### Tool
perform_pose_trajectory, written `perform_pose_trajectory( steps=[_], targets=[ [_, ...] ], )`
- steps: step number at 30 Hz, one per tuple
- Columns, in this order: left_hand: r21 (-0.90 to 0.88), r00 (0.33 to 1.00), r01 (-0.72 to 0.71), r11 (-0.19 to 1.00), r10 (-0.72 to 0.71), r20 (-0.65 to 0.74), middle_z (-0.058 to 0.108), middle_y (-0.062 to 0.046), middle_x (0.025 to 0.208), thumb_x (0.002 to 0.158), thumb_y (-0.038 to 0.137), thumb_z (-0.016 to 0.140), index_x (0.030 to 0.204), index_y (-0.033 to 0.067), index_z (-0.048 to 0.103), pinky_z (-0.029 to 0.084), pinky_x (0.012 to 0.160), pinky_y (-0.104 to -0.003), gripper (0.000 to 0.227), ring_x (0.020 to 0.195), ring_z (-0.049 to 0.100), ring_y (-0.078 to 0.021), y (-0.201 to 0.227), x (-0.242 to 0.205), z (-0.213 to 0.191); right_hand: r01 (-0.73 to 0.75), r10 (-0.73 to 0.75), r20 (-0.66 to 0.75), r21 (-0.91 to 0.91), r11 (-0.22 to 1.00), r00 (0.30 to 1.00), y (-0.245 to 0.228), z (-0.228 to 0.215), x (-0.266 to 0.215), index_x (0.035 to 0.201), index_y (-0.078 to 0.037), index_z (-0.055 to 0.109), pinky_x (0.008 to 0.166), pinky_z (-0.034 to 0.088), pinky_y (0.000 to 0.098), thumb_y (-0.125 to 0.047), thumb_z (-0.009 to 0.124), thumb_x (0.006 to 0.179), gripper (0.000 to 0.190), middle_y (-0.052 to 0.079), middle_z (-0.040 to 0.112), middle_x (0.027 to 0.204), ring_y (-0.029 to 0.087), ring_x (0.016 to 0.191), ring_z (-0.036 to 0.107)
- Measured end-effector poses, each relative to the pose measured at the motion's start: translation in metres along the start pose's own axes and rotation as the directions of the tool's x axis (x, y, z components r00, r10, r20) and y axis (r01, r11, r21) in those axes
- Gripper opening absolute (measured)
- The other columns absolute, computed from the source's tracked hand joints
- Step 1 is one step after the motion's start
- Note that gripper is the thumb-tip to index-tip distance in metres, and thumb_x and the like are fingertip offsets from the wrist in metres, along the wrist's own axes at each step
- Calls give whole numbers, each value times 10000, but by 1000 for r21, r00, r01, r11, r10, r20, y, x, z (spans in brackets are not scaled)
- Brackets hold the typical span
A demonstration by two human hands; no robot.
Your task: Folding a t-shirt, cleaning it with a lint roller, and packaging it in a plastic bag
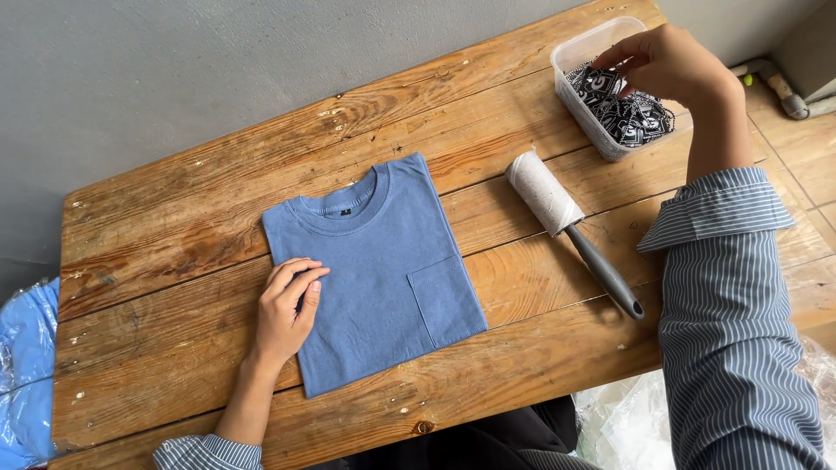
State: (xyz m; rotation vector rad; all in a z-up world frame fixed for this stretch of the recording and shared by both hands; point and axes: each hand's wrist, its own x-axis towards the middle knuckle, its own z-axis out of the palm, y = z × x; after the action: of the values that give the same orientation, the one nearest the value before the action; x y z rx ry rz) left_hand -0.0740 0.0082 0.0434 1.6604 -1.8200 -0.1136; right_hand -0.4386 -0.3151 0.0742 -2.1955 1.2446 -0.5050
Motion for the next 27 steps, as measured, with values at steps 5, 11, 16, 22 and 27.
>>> perform_pose_trajectory(
  steps=[5,11,16,22,27],
  targets=[
    [13,1000,-15,1000,15,7,563,-99,952,756,31,510,874,-6,602,426,827,-313,154,919,516,-218,-4,-1,1,7,-12,-67,-68,998,998,12,6,6,948,28,616,525,472,287,-147,613,877,189,170,607,767,212,609,589],
    [0,1000,-10,1000,10,15,559,-95,951,755,32,506,879,-8,600,420,833,-319,160,921,512,-218,-4,-1,0,1,-11,-39,-238,971,999,13,18,13,989,-64,645,504,433,296,-46,679,712,279,153,610,764,218,563,545],
    [-10,1000,-6,1000,6,15,558,-96,951,764,45,505,881,-5,601,419,835,-319,159,925,510,-218,-3,-1,0,122,-181,-142,-348,929,973,27,15,14,885,-26,670,564,452,303,-68,709,722,172,131,610,834,209,626,541],
    [2,1000,-7,1000,7,18,556,-94,949,772,59,500,884,-2,603,423,826,-318,164,916,509,-215,-6,-2,0,307,-278,-239,91,947,930,2,-3,0,984,33,587,724,455,255,-7,640,898,109,121,577,897,179,764,533],
    [-12,1000,-7,1000,7,4,550,-88,943,758,34,507,875,-5,598,420,818,-313,154,908,509,-213,-3,-1,-2,389,-313,-295,249,887,903,0,-8,-4,1071,62,521,811,501,268,68,596,951,142,159,558,1001,211,911,575]
  ],
)
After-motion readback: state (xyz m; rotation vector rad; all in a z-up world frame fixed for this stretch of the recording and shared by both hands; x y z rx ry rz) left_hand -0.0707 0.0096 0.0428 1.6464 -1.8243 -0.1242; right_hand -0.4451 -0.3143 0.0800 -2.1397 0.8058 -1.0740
